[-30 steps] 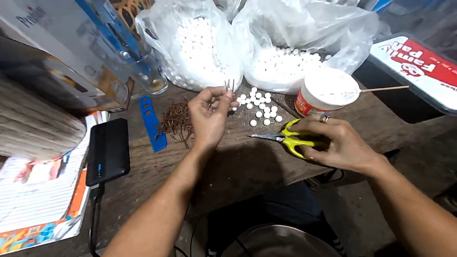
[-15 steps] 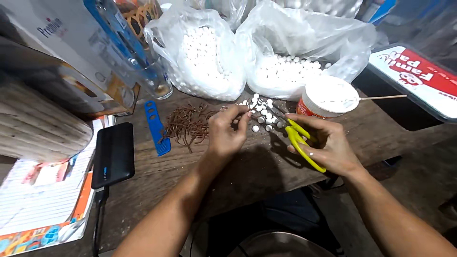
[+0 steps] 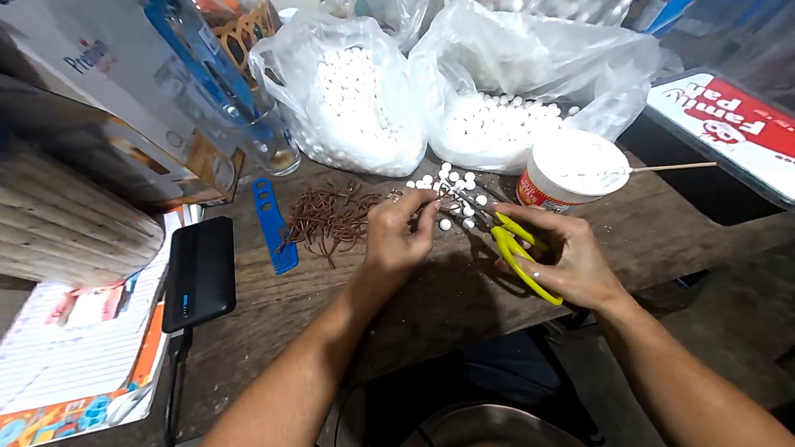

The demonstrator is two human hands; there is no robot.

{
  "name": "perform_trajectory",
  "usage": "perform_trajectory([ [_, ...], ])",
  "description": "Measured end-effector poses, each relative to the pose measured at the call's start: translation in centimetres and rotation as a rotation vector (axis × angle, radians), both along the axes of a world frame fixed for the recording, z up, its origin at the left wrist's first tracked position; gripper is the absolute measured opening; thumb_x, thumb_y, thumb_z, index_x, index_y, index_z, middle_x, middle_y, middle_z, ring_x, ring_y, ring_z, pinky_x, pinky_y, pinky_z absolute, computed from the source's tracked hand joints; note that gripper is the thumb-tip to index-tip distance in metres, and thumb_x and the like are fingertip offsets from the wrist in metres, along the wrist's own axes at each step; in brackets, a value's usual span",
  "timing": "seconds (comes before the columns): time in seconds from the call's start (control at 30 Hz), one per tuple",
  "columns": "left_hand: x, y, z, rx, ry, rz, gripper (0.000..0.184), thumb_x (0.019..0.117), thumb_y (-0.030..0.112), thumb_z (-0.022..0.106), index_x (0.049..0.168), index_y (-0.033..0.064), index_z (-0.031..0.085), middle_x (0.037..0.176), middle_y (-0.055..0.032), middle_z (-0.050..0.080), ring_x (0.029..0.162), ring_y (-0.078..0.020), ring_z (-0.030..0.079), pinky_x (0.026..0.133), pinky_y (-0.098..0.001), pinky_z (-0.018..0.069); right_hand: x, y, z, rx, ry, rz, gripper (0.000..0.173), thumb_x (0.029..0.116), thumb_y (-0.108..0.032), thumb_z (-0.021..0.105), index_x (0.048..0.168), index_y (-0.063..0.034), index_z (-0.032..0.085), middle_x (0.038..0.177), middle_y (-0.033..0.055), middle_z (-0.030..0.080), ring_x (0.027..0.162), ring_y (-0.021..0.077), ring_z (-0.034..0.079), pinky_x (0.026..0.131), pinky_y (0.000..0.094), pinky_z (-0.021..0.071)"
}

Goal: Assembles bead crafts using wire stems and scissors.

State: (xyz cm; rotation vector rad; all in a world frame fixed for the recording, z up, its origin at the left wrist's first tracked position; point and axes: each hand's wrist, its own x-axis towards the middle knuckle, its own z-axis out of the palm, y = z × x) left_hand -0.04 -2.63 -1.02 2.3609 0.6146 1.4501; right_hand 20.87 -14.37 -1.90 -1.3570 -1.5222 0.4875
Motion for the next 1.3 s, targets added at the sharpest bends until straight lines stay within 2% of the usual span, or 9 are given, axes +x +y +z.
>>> perform_trajectory([
  [0.2, 0.06, -0.1, -0.01, 0.018, 0.011, -0.017, 0.012, 0.0913, 0.0, 0.064, 0.095, -0.006, 0.074, 0.085, -0.0139, 0.073, 0.075, -0.0095, 0.068, 0.073, -0.0197, 0.0547, -0.11, -0.01, -0.13, 0.002, 0.031, 0.009, 0.054, 0.0829, -0.027, 0.075, 0.129, 0.0002, 0.066, 0.106, -0.0027, 0.07, 0.08, -0.0074, 0.059, 0.069, 0.0098, 0.0505],
  [0.6, 0.15, -0.29, 0.02, 0.007, 0.017, -0.015, 0.013, 0.0907, 0.001, 0.064, 0.094, -0.0048, 0.074, 0.083, -0.0122, 0.073, 0.074, -0.0071, 0.067, 0.072, -0.0173, 0.0533, -0.18, 0.03, -0.04, 0.002, 0.043, 0.018, 0.053, 0.0823, -0.026, 0.075, 0.128, 0.0, 0.066, 0.1, -0.0051, 0.07, 0.078, -0.0085, 0.058, 0.067, 0.0085, 0.0495],
  [0.73, 0.1, -0.39, 0.17, -0.003, 0.029, -0.01, 0.013, 0.0909, 0.001, 0.063, 0.094, -0.0046, 0.075, 0.083, -0.012, 0.073, 0.075, -0.0078, 0.068, 0.072, -0.0184, 0.0537, -0.18, 0.12, -0.23, -0.003, 0.056, 0.026, 0.052, 0.0833, -0.026, 0.074, 0.128, -0.0003, 0.066, 0.1, -0.004, 0.07, 0.078, -0.0067, 0.061, 0.067, 0.0107, 0.0527],
  [0.97, 0.18, -0.42, 0.11, -0.008, 0.021, -0.014, 0.013, 0.0905, 0.002, 0.064, 0.093, -0.0045, 0.074, 0.081, -0.0111, 0.072, 0.073, -0.0063, 0.067, 0.07, -0.0172, 0.0527, -0.41, 0.23, -0.2, -0.02, 0.096, 0.043, 0.051, 0.083, -0.019, 0.072, 0.129, 0.001, 0.064, 0.098, -0.0057, 0.069, 0.075, -0.007, 0.06, 0.066, 0.0099, 0.0522],
  [1.17, 0.2, -0.48, 0.12, -0.018, 0.007, -0.016, 0.013, 0.0907, 0.002, 0.064, 0.093, -0.004, 0.075, 0.081, -0.0103, 0.072, 0.072, -0.0043, 0.066, 0.069, -0.0157, 0.0522, -0.57, 0.23, -0.2, -0.009, 0.118, 0.056, 0.046, 0.0838, -0.017, 0.07, 0.126, 0.0018, 0.066, 0.096, -0.0061, 0.07, 0.074, -0.0084, 0.06, 0.066, 0.0094, 0.0513],
  [1.3, 0.17, -0.53, 0.25, -0.014, 0.011, -0.013, 0.013, 0.0905, 0.002, 0.063, 0.092, -0.0049, 0.074, 0.08, -0.0112, 0.072, 0.071, -0.0053, 0.066, 0.069, -0.0166, 0.0522, -0.77, 0.16, -0.14, -0.001, 0.157, 0.07, 0.041, 0.0829, -0.016, 0.071, 0.12, 0.0008, 0.068, 0.088, -0.0099, 0.069, 0.071, -0.0089, 0.06, 0.065, 0.0094, 0.0517],
])
